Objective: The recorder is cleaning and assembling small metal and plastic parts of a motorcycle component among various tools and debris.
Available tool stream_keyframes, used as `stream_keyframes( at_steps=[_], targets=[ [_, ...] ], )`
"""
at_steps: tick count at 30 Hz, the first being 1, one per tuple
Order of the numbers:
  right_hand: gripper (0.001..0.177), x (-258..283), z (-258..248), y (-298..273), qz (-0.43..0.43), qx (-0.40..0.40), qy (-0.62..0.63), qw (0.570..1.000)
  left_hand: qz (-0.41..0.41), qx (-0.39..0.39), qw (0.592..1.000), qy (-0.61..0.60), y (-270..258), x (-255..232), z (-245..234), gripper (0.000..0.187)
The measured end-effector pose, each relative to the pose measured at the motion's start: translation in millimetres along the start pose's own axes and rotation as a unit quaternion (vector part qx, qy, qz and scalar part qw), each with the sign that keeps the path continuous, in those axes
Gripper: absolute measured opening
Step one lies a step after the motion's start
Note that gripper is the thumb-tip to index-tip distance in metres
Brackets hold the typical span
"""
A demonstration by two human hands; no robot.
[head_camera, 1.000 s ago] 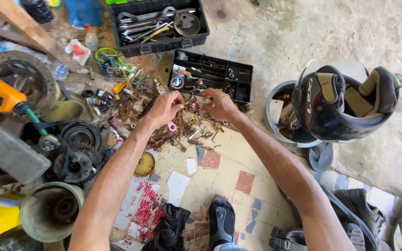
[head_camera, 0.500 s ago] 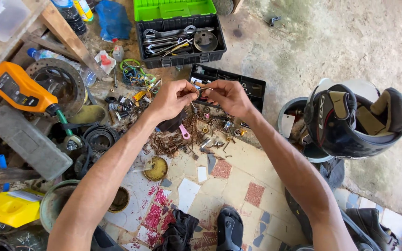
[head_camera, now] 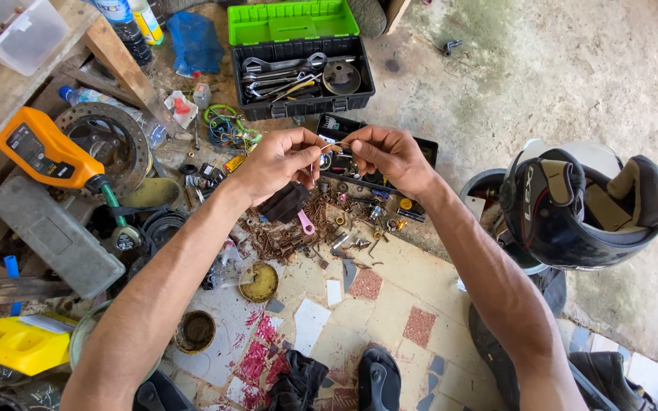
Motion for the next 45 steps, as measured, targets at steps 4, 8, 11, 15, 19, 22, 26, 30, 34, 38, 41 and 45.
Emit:
stream_keyframes(
  at_steps=[4, 8, 11, 15, 19, 22, 26, 30, 34, 38, 41, 45],
  targets=[
    [0.026, 10.2, 8.7, 3.0, -0.008, 0.025, 0.050, 0.998, 0.010, 0.005, 0.999, 0.039, -8.7, -11.1, -4.2, 0.017],
    [0.026, 11.4, 8.0, 7.0, 0.001, 0.017, 0.034, 0.999, 0.018, -0.010, 0.997, 0.069, -11.9, -17.1, -2.6, 0.016],
    [0.027, 12.8, 7.6, 7.1, 0.006, 0.030, 0.018, 0.999, 0.024, -0.026, 0.997, 0.070, -12.1, -19.7, -2.0, 0.014],
    [0.029, 11.3, 4.6, 4.7, 0.026, 0.032, 0.017, 0.999, 0.017, -0.039, 0.997, 0.071, 5.4, -7.6, -6.9, 0.014],
    [0.030, -8.6, -17.8, 1.7, 0.007, 0.014, 0.024, 1.000, 0.025, -0.056, 0.996, 0.061, 21.1, -4.8, 0.9, 0.017],
    [0.029, -31.3, -37.7, -4.1, 0.011, -0.035, 0.027, 0.999, 0.007, -0.080, 0.995, 0.055, 38.1, 1.8, 4.3, 0.018],
    [0.022, -68.4, -63.3, -13.7, 0.060, -0.127, 0.081, 0.987, -0.023, -0.105, 0.993, 0.045, 75.7, 27.4, -1.4, 0.017],
    [0.023, -105.8, -75.2, -28.5, 0.089, -0.139, 0.059, 0.985, -0.100, -0.170, 0.980, 0.017, 113.4, 72.7, -2.0, 0.017],
    [0.028, -147.1, -85.9, -36.7, 0.137, -0.172, 0.028, 0.975, -0.079, -0.199, 0.975, 0.060, 157.1, 126.8, -14.0, 0.019],
    [0.026, -196.0, -99.3, -45.6, 0.191, -0.171, -0.036, 0.966, -0.080, -0.231, 0.964, 0.108, 194.0, 163.3, -21.6, 0.016],
    [0.024, -225.9, -106.7, -55.1, 0.216, -0.168, -0.068, 0.959, -0.069, -0.256, 0.954, 0.142, 216.0, 183.4, -22.7, 0.014],
    [0.024, -255.5, -118.6, -64.6, 0.221, -0.175, -0.078, 0.956, -0.114, -0.265, 0.948, 0.134, 239.5, 200.6, -20.6, 0.016]
  ],
)
Point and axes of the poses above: each hand's wrist, its own y-axis towards the middle knuckle, its own z-axis out of the palm, x = y × z, the point moved 5 cm from there along y, towards the middle knuckle, and after that the axes turned 15 degrees about -z, right-handed, at the moved point
